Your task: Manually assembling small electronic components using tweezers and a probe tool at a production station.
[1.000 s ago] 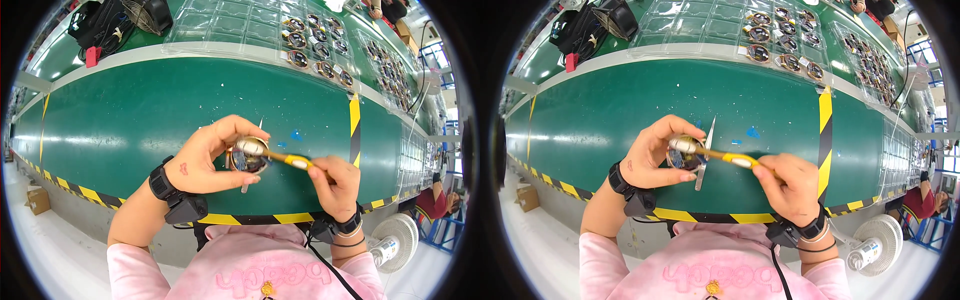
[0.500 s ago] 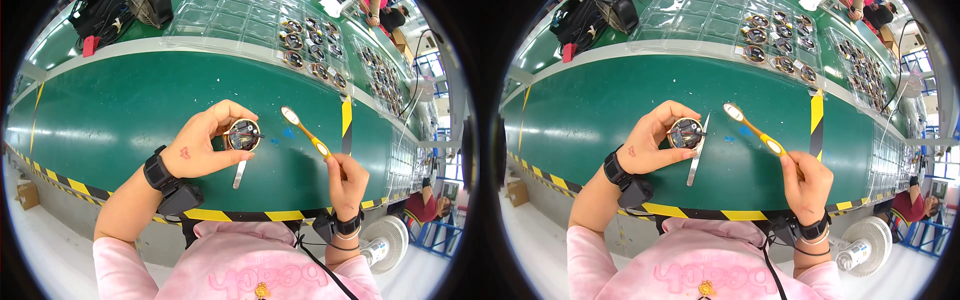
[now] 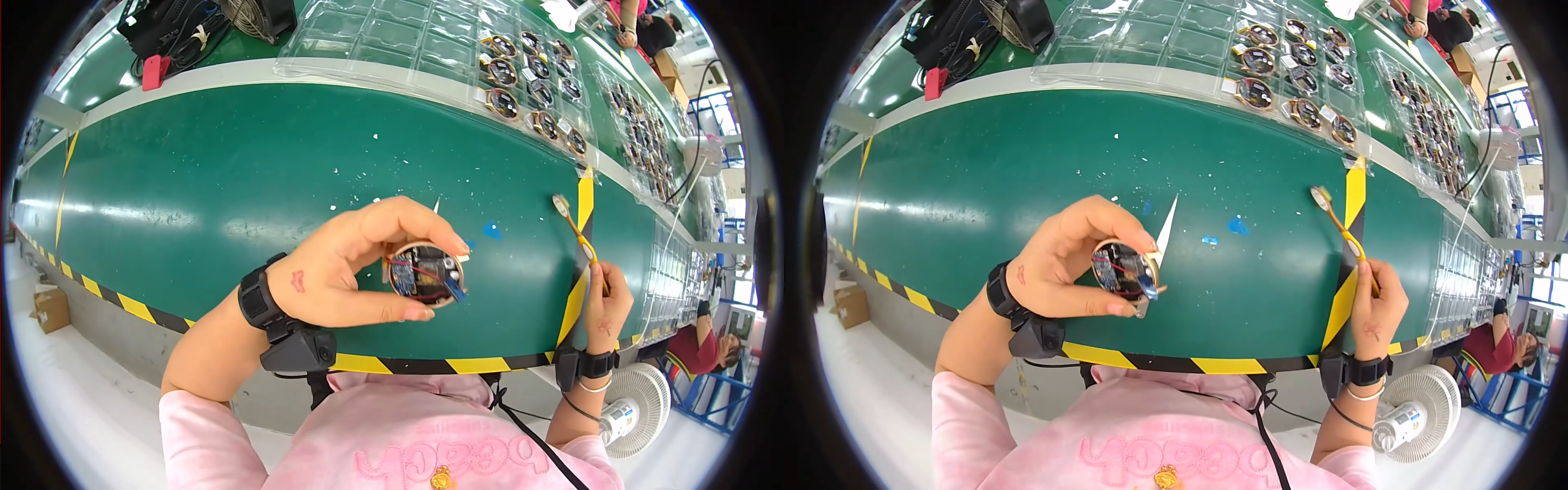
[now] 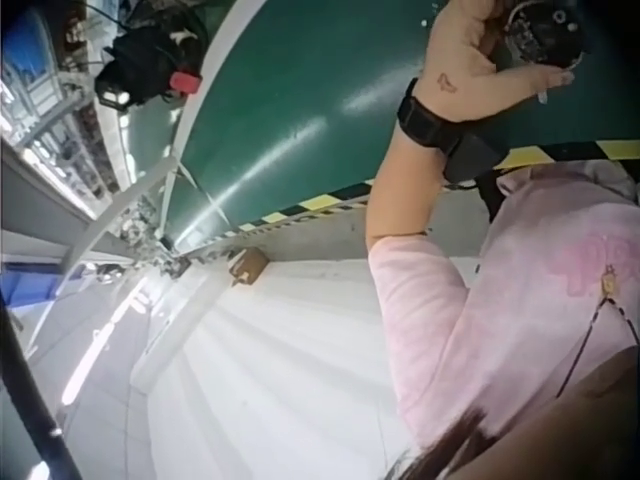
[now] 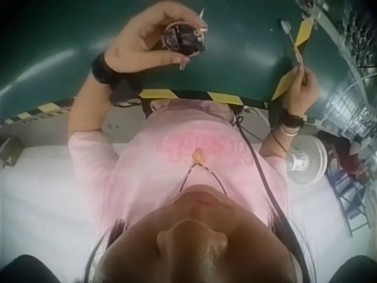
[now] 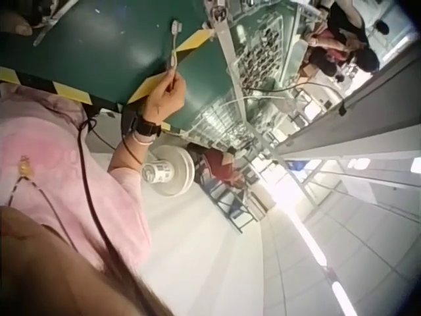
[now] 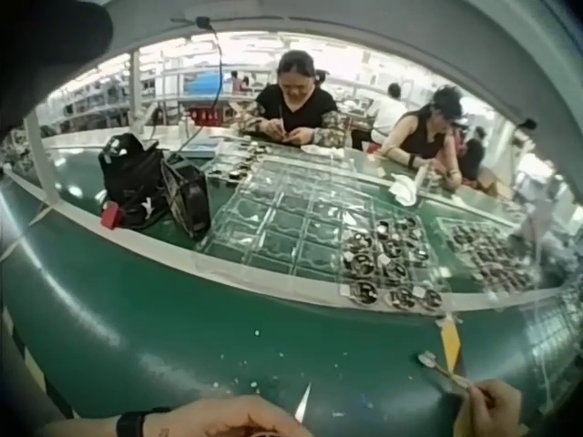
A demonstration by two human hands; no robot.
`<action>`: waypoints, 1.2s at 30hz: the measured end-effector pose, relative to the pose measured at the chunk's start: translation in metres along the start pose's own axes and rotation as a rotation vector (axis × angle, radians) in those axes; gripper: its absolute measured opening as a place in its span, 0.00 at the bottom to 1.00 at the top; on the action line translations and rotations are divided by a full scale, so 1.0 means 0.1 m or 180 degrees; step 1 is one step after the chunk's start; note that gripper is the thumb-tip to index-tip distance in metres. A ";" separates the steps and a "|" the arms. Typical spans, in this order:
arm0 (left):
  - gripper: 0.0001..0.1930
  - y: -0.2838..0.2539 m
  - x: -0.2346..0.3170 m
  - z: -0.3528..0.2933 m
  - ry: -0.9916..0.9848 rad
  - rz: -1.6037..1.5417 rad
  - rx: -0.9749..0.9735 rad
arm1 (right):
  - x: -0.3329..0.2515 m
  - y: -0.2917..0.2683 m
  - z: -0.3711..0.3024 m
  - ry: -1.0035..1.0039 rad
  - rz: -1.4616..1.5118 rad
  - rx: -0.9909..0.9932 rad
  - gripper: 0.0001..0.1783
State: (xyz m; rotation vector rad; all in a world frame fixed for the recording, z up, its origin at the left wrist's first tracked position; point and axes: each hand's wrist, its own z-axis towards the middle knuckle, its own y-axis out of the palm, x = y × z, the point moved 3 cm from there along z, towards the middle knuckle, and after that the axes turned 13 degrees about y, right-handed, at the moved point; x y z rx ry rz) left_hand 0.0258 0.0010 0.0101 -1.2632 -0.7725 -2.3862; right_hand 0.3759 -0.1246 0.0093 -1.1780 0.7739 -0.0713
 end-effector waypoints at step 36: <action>0.26 -0.32 -0.01 -0.03 -0.0363 -0.0337 0.1190 | -1.86 0.82 -0.35 -0.3820 -0.0385 -0.1686 0.10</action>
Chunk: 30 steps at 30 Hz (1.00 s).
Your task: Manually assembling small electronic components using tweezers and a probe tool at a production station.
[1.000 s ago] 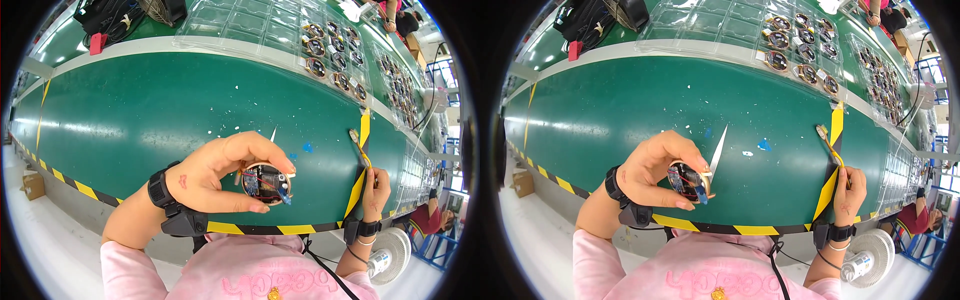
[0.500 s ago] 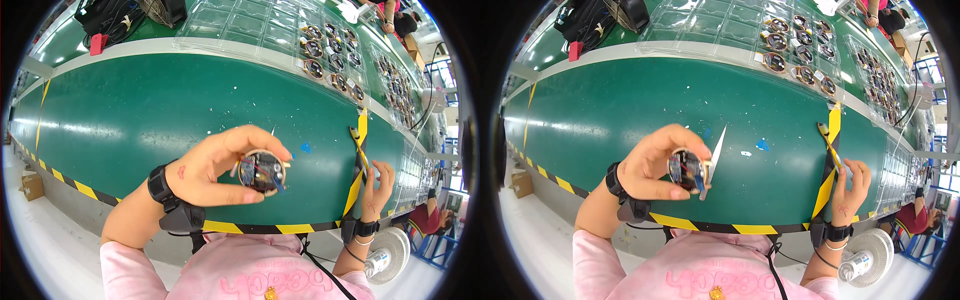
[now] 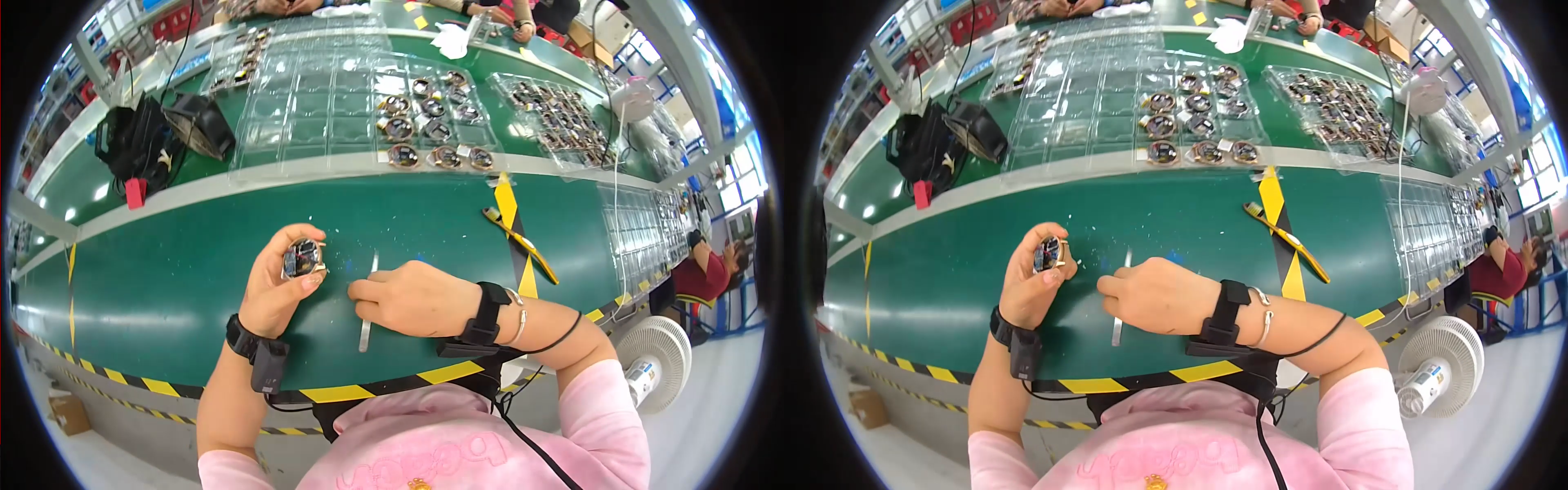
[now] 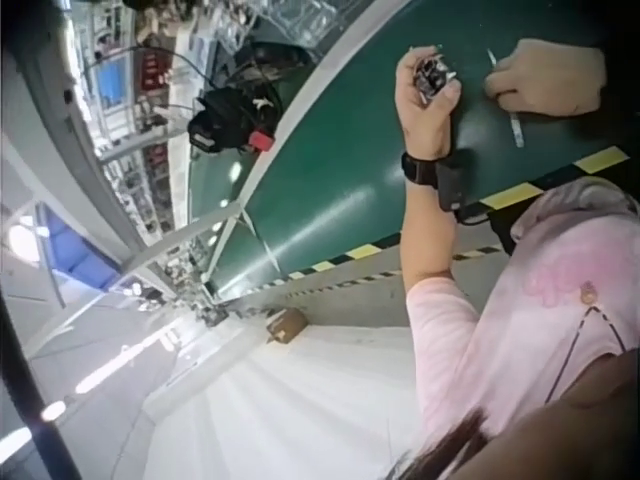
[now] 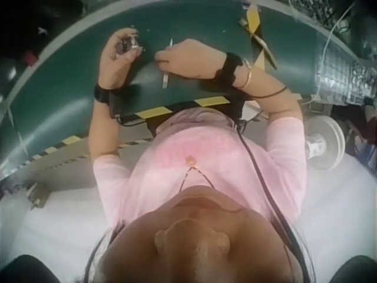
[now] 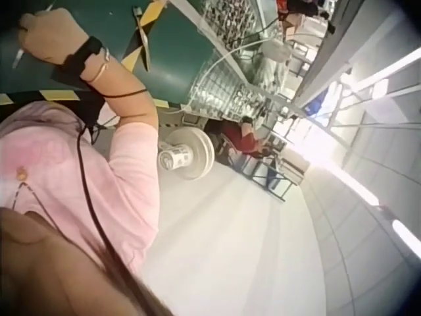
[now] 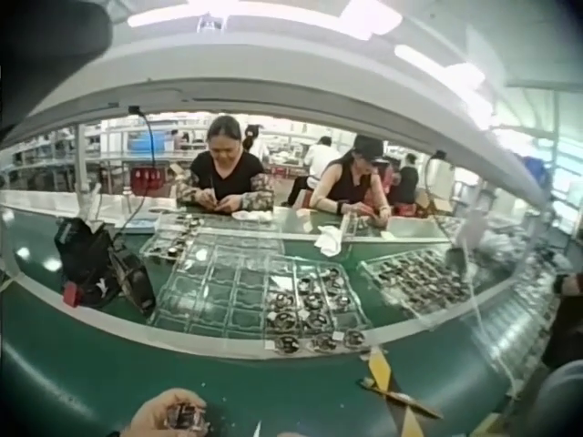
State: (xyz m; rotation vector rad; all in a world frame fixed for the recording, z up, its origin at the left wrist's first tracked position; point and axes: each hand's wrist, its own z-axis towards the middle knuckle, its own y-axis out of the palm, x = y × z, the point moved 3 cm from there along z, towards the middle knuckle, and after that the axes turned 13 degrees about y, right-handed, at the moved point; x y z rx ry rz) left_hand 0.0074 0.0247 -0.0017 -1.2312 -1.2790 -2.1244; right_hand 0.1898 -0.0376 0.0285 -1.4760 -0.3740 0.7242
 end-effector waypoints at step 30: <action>0.23 0.19 -0.16 -0.03 -0.0595 0.0379 -0.1401 | 0.25 0.13 -0.14 0.1169 0.4089 0.0813 0.08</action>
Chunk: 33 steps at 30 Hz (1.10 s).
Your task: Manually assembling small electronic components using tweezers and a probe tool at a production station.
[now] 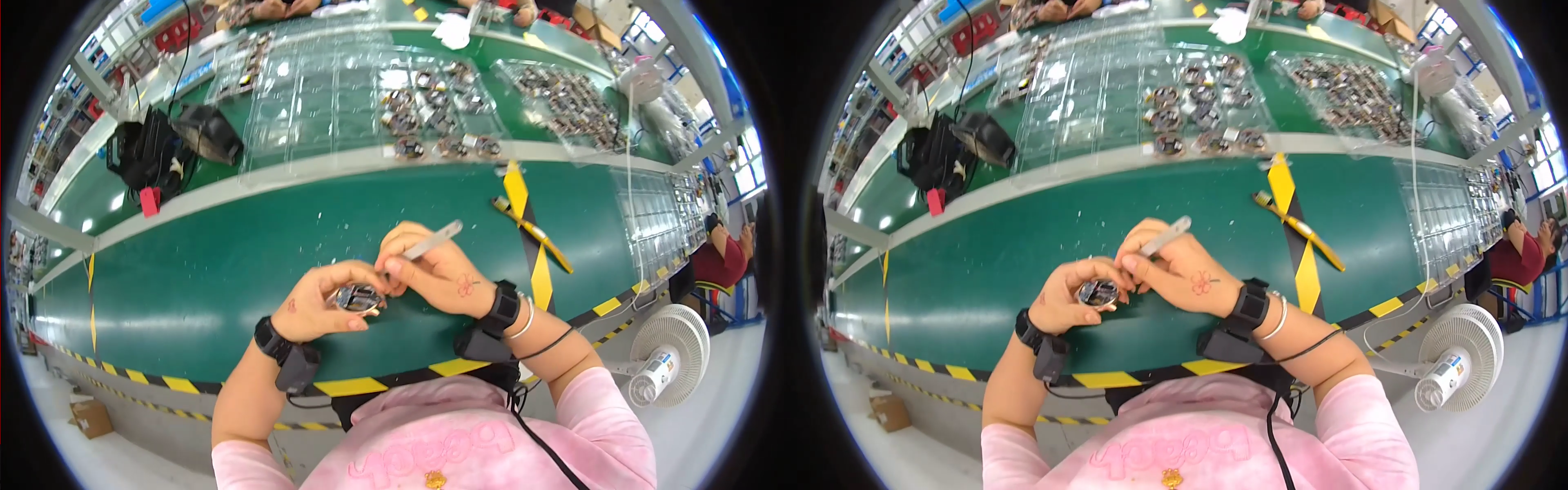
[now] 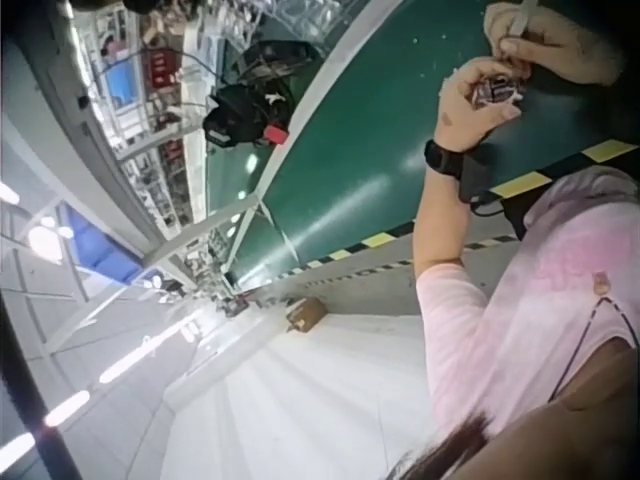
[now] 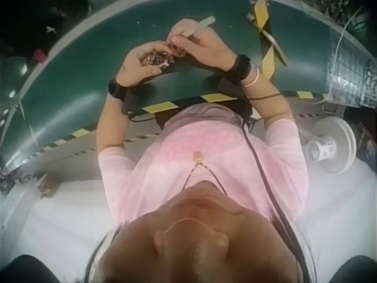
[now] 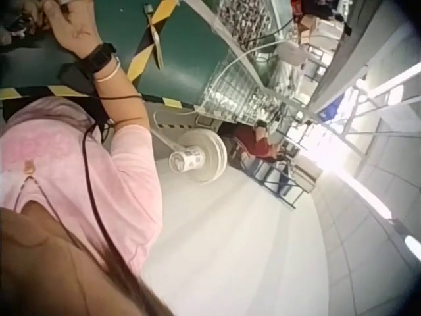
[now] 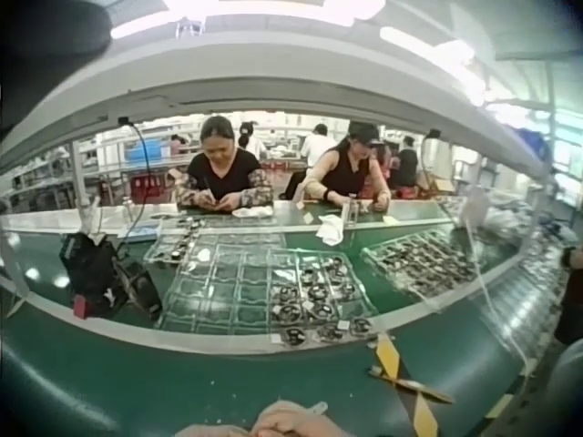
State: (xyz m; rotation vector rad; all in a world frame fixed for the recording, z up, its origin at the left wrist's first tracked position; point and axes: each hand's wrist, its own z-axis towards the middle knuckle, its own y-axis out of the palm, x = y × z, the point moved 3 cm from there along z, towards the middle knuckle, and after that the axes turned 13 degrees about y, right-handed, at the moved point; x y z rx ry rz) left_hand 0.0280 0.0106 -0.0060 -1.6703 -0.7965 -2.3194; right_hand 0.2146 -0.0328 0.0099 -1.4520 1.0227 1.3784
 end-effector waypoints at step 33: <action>0.21 0.13 -0.01 -0.01 -0.0629 0.0070 -0.0803 | -0.08 0.17 -0.12 -0.0255 -0.0155 -0.0277 0.12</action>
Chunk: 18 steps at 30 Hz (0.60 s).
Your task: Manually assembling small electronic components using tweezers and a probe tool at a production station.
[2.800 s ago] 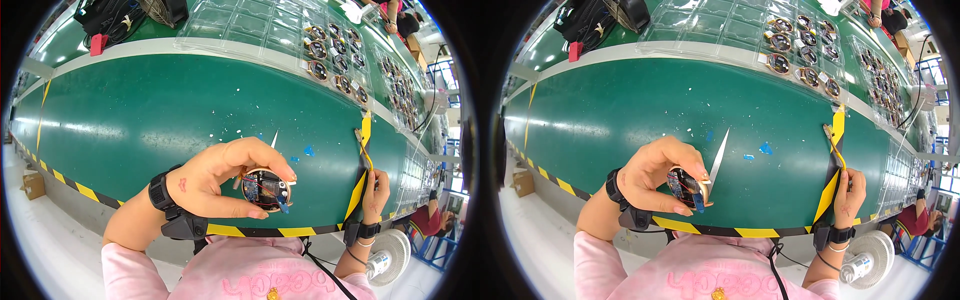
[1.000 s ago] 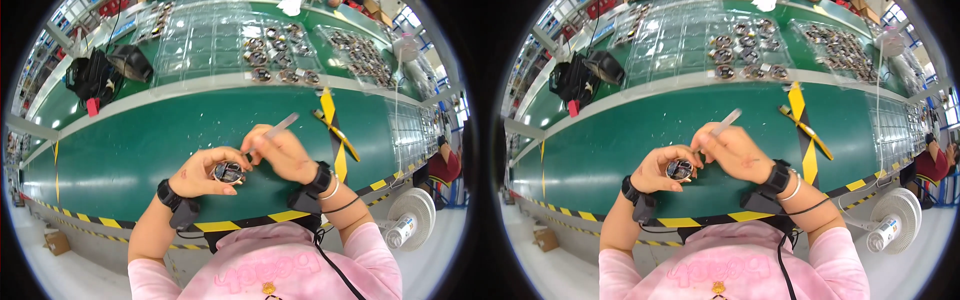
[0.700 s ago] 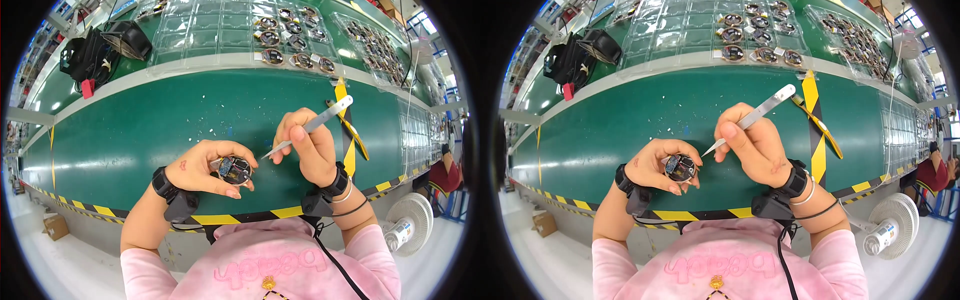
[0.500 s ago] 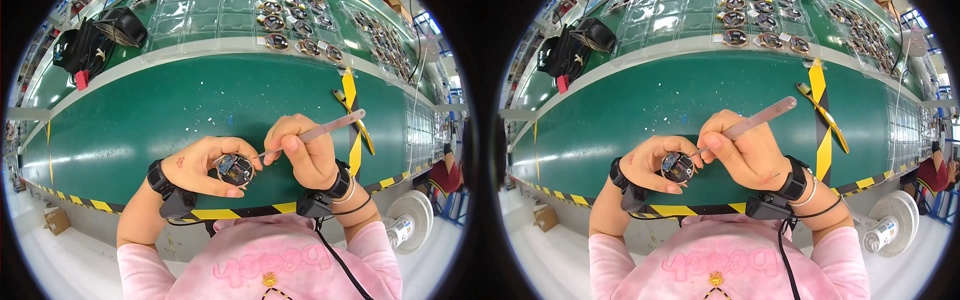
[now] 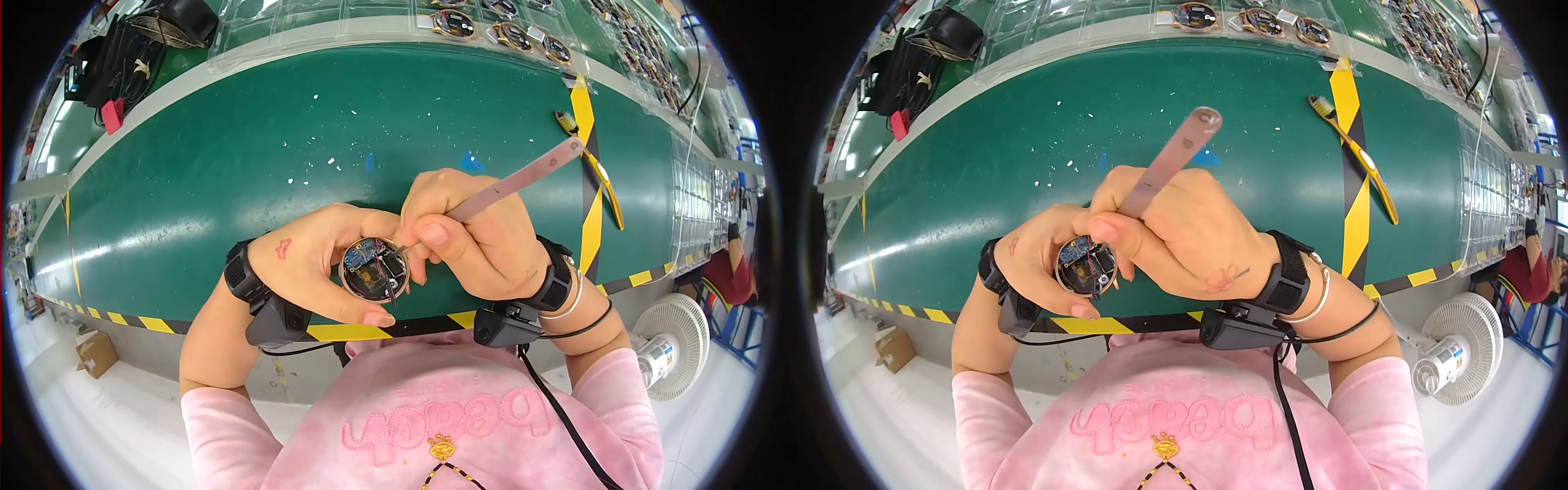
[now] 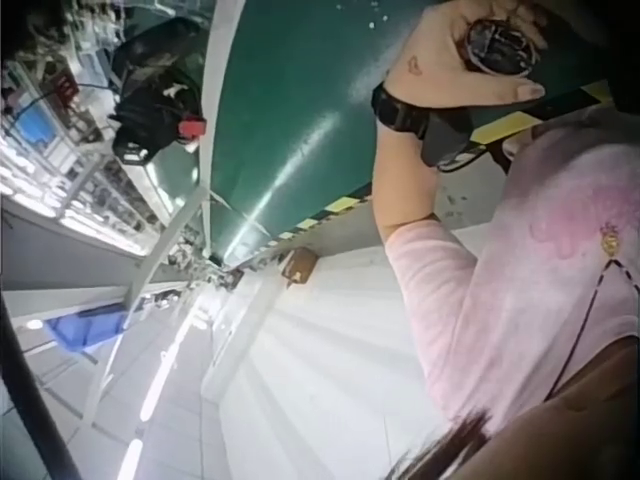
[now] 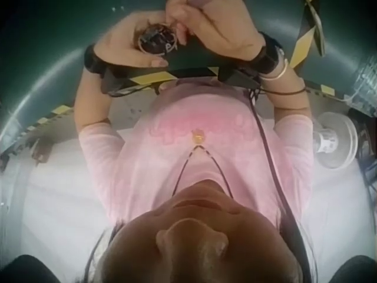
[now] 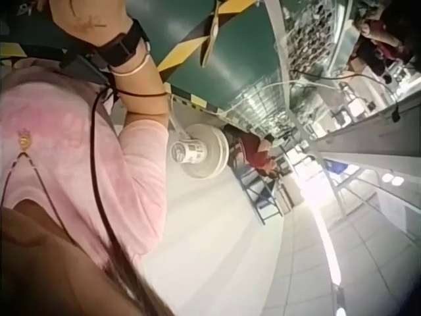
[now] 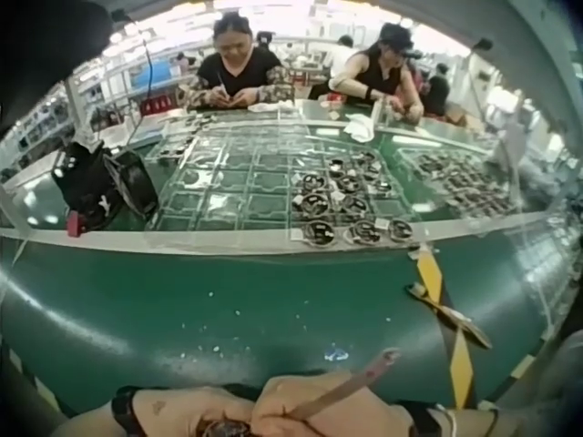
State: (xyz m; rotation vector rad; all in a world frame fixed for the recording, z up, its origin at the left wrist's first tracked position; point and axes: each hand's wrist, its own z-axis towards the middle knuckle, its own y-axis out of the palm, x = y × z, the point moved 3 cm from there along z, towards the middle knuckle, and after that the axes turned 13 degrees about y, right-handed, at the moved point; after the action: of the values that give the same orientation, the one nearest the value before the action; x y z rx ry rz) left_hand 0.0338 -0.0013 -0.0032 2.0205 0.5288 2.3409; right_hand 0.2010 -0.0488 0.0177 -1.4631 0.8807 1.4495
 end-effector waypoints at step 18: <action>0.18 0.02 0.02 0.00 -0.0188 -0.0184 0.0031 | -0.01 0.02 0.07 0.0002 -0.0147 0.0009 0.14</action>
State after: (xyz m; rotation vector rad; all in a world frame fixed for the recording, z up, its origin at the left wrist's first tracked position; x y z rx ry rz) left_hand 0.0342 -0.0028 -0.0007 2.0425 0.5892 2.2432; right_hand 0.1959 -0.0428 0.0190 -1.4725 0.8437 1.4134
